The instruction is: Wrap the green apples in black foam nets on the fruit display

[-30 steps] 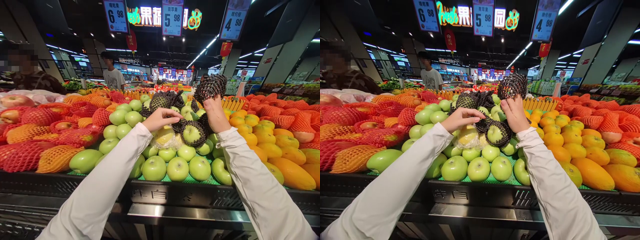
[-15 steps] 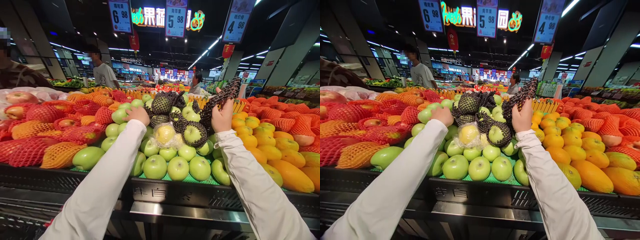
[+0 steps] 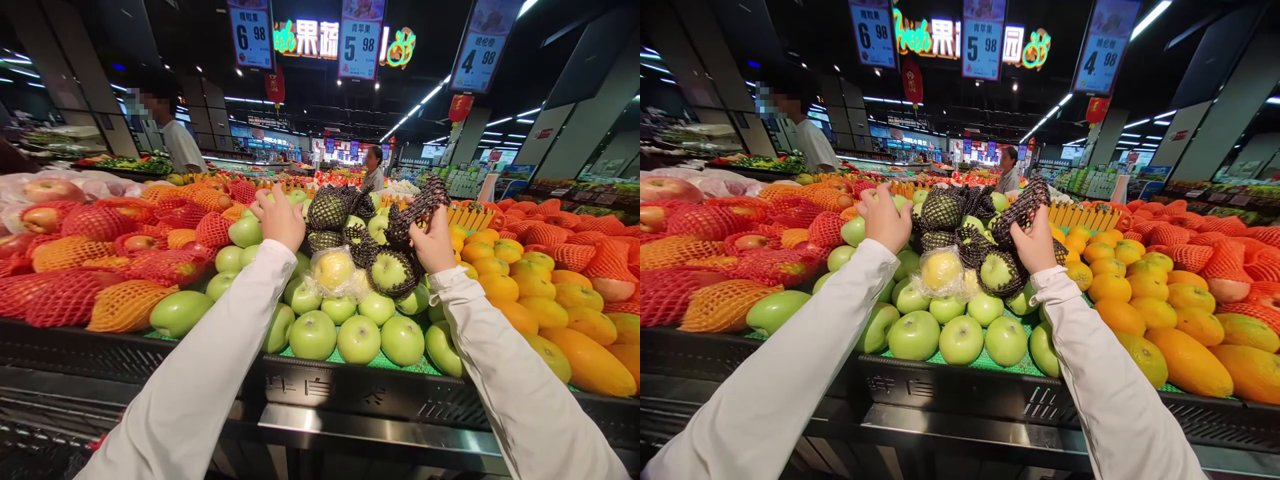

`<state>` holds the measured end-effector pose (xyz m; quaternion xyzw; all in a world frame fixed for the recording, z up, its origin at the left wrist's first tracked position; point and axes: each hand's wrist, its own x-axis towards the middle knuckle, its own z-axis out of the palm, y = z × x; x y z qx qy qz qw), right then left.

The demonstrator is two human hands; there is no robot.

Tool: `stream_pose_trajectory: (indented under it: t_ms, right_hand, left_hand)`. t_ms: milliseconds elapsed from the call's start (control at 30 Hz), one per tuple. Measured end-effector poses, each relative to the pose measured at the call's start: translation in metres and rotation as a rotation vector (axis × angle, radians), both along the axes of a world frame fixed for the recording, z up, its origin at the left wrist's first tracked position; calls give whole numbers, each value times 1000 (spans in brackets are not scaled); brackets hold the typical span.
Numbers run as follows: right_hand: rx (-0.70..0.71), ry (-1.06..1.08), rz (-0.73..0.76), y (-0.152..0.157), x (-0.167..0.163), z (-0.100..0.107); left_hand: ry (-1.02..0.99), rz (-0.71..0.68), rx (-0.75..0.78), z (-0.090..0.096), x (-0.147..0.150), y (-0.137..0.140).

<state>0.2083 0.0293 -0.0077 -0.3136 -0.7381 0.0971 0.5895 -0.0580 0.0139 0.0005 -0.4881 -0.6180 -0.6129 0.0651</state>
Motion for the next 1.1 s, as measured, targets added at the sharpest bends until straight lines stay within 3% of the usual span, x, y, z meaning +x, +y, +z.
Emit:
stream_pose_trajectory:
  t_ms: [67, 133, 233, 333, 467, 633, 833, 967, 1100]
  right_hand:
    - [-23, 7, 66, -10, -9, 0]
    - [-16, -72, 100, -18, -16, 0]
    - [53, -216, 98, -25, -23, -2]
    - [211, -288, 50, -30, -29, -3]
    - [392, -308, 10, -36, -37, -3]
    - [459, -310, -39, -43, -37, -1]
    - [254, -252, -174, -43, -34, 1]
    - [191, -237, -53, -43, -35, 0]
    - [-87, -145, 225, -46, -36, -1]
  left_hand:
    - [-202, -185, 233, 5, 6, -1]
    - [-499, -456, 344, 9, 16, -3]
    - [-781, -878, 222, 11, 34, -13]
    - [-689, -1148, 24, 9, 49, -30]
    - [-455, -1366, -179, 1, 56, -43]
    - [-287, -1387, -291, -4, 52, -41]
    - [-100, -1323, -261, -3, 51, -42]
    - [-142, -1223, -125, -2, 51, -39]
    - [-329, -1185, -97, 0, 48, -34]
